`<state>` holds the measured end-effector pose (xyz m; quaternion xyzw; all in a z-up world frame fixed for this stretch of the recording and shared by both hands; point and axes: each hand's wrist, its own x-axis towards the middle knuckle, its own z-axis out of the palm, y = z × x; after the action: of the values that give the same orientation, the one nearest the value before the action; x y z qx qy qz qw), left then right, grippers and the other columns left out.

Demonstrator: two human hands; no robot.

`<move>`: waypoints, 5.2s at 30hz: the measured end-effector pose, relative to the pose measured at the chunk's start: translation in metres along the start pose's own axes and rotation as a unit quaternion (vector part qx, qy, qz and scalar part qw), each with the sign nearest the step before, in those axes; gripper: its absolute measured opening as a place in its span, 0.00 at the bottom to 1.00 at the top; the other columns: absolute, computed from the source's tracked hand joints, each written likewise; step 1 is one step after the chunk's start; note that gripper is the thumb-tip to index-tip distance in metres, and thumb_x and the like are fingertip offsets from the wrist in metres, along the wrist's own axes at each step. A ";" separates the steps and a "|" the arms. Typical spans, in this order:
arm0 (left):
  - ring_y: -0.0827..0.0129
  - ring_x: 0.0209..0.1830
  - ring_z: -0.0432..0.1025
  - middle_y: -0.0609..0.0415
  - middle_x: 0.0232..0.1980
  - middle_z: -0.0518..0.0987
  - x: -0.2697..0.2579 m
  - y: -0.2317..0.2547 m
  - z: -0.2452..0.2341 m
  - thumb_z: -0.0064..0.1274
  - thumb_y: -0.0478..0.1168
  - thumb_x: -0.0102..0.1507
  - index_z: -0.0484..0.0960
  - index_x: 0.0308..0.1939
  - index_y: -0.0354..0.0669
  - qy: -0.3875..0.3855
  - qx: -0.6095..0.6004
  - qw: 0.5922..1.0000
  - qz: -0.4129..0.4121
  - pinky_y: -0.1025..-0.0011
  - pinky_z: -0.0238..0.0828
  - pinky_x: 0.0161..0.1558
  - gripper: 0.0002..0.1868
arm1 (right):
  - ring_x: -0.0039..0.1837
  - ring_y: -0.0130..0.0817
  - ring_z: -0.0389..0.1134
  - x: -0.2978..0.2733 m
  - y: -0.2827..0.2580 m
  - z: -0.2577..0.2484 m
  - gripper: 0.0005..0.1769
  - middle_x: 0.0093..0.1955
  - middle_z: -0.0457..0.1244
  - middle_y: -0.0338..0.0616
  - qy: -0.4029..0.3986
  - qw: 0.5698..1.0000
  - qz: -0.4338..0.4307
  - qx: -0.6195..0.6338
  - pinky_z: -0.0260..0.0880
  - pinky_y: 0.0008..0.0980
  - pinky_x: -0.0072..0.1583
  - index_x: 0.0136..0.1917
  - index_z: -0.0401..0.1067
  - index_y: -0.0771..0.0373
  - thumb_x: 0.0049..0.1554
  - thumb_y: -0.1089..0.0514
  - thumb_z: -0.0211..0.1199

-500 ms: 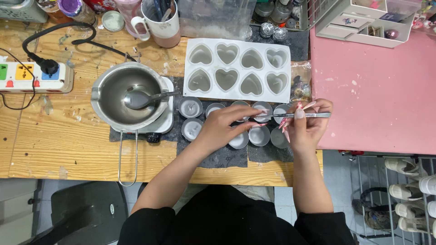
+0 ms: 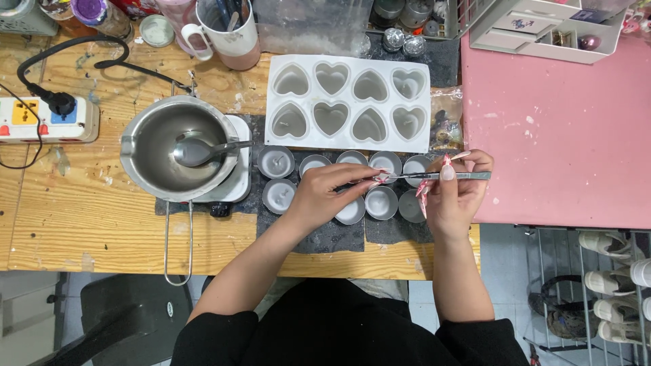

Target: Preparing candle wicks and wick holders on a workbench.

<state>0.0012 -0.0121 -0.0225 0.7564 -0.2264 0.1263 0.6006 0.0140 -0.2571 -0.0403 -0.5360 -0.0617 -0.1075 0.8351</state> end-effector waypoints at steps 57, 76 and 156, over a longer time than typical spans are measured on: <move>0.59 0.49 0.64 0.53 0.45 0.71 -0.001 -0.019 0.001 0.57 0.50 0.64 0.80 0.61 0.44 -0.033 0.339 0.936 -0.085 0.59 0.59 0.52 0.23 | 0.52 0.34 0.73 0.104 0.048 0.017 0.18 0.54 0.64 0.45 -0.265 0.852 -0.142 -0.429 0.76 0.28 0.48 0.63 0.55 0.68 0.66 0.69 0.62; 0.60 0.48 0.64 0.52 0.44 0.71 0.003 -0.018 0.000 0.55 0.51 0.67 0.79 0.63 0.43 -0.066 0.335 0.933 -0.117 0.59 0.59 0.53 0.24 | 0.49 0.39 0.74 0.108 0.057 0.016 0.18 0.51 0.65 0.49 -0.280 0.813 -0.110 -0.499 0.74 0.32 0.45 0.60 0.59 0.68 0.63 0.66 0.64; 0.58 0.59 0.67 0.54 0.53 0.74 -0.003 -0.008 0.015 0.59 0.44 0.64 0.78 0.59 0.46 -0.052 0.296 0.953 0.045 0.56 0.60 0.62 0.19 | 0.45 0.29 0.68 0.011 -0.075 -0.033 0.09 0.50 0.63 0.47 0.000 0.965 -0.178 -0.192 0.72 0.28 0.45 0.57 0.62 0.65 0.73 0.65 0.63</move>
<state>0.0011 -0.0250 -0.0345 0.8947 -0.2435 0.1751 0.3311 0.0061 -0.3182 0.0150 -0.6663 -0.1343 -0.2648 0.6840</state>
